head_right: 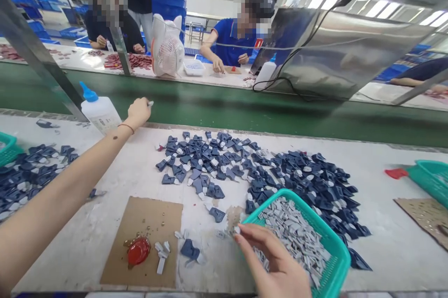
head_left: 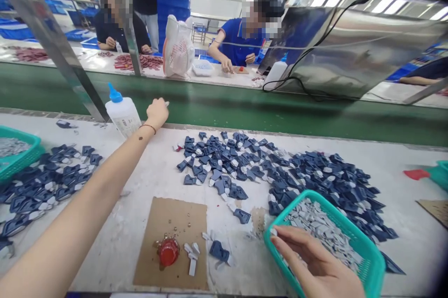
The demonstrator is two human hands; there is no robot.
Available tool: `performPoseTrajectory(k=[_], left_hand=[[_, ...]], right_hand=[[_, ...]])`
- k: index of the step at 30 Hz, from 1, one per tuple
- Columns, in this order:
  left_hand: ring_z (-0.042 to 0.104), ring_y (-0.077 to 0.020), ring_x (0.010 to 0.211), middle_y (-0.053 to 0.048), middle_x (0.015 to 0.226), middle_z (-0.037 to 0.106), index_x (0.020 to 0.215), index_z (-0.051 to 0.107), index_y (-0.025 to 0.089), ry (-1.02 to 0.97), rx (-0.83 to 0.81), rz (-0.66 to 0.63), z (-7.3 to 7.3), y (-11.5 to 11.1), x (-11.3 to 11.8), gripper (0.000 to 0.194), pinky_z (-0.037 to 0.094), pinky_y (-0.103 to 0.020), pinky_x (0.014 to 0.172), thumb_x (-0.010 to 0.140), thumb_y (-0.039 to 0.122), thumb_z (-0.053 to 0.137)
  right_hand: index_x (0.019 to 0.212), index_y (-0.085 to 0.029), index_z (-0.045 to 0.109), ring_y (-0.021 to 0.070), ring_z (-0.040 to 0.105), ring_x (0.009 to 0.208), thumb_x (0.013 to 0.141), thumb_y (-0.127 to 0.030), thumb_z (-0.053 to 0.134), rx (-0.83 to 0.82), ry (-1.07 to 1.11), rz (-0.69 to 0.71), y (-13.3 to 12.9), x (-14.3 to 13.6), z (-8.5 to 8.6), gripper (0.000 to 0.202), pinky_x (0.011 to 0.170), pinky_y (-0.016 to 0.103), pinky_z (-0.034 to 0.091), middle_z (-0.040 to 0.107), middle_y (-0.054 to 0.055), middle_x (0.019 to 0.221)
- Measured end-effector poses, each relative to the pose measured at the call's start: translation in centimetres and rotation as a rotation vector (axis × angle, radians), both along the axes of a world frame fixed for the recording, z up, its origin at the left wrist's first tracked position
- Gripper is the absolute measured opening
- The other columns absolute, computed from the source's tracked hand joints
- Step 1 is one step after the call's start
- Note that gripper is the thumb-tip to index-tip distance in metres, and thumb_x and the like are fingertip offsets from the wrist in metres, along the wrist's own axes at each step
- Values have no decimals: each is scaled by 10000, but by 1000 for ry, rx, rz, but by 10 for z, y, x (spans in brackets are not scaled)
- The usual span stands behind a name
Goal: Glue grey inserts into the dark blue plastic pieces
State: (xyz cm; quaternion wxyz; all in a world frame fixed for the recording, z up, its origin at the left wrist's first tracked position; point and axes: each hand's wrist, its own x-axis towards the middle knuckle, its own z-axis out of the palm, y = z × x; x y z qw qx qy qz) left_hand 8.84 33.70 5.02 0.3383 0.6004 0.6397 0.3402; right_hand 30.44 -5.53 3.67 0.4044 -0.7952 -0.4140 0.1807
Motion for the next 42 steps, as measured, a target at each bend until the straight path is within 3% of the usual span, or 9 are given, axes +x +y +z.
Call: performPoseTrajectory(k=[4, 8, 12, 15, 18, 22, 28, 36, 42], left_hand=[[718, -154, 859, -103, 1130, 688, 1137, 592, 118, -352, -54, -202, 20, -58, -6, 214, 577, -313, 820, 935, 182, 563], [742, -176, 858, -116, 1095, 723, 1037, 613, 109, -641, -149, -347, 29, -134, -36, 143, 585, -303, 829, 942, 177, 529], [753, -213, 814, -73, 980, 742, 995, 612, 158, -965, -358, -352, 13, -205, -76, 138, 590, -275, 734, 861, 183, 636], [748, -202, 755, -32, 873, 724, 983, 623, 182, -993, -443, -225, -8, -246, -100, 242, 577, -240, 654, 779, 238, 742], [722, -166, 717, -50, 963, 716, 1011, 656, 181, -945, -477, -90, -28, -275, -118, 325, 566, -229, 623, 736, 296, 786], [669, -141, 788, -48, 1033, 706, 1000, 691, 196, -909, -456, 15, -45, -301, -131, 302, 546, -201, 623, 741, 320, 786], [661, -143, 838, -37, 923, 729, 947, 677, 196, -945, -446, -29, -50, -317, -135, 232, 532, -216, 736, 765, 304, 771], [707, -189, 862, -38, 897, 748, 820, 617, 204, -1054, -417, -132, -38, -327, -112, 210, 550, -280, 790, 719, 255, 794], [708, -183, 815, -40, 817, 750, 815, 599, 206, -1093, -465, -175, -35, -335, -93, 219, 558, -277, 747, 710, 208, 791]], right_hand=[[785, -237, 745, 248, 705, 825, 800, -405, 675, 28, 51, 315, 20, -48, 0, 182, 719, 310, 594, 746, 69, 881], [826, -227, 717, 198, 683, 786, 868, -306, 627, 8, 108, 585, 34, -90, -6, 127, 709, 283, 556, 725, 52, 868], [877, -224, 700, 193, 666, 829, 893, -242, 590, -69, 91, 736, 39, -117, -12, 112, 717, 283, 529, 699, 50, 897], [879, -220, 688, 198, 659, 861, 895, -187, 569, -122, 21, 804, 43, -128, -13, 124, 768, 308, 518, 681, 49, 914], [866, -216, 686, 197, 656, 841, 902, -160, 554, -168, -57, 846, 48, -134, -10, 148, 761, 313, 512, 671, 47, 897], [836, -218, 699, 200, 658, 825, 910, -161, 549, -233, -153, 877, 54, -142, -4, 177, 730, 305, 508, 668, 47, 877], [794, -227, 719, 198, 663, 764, 893, -174, 547, -236, -179, 858, 59, -148, 3, 205, 701, 301, 518, 682, 48, 829], [787, -213, 764, 215, 699, 803, 689, -429, 804, -225, 556, 495, 55, -127, 12, 241, 733, 304, 561, 760, 65, 850], [769, -208, 765, 204, 697, 804, 662, -375, 839, -200, 658, 470, 45, -127, 21, 211, 728, 292, 573, 757, 71, 868]])
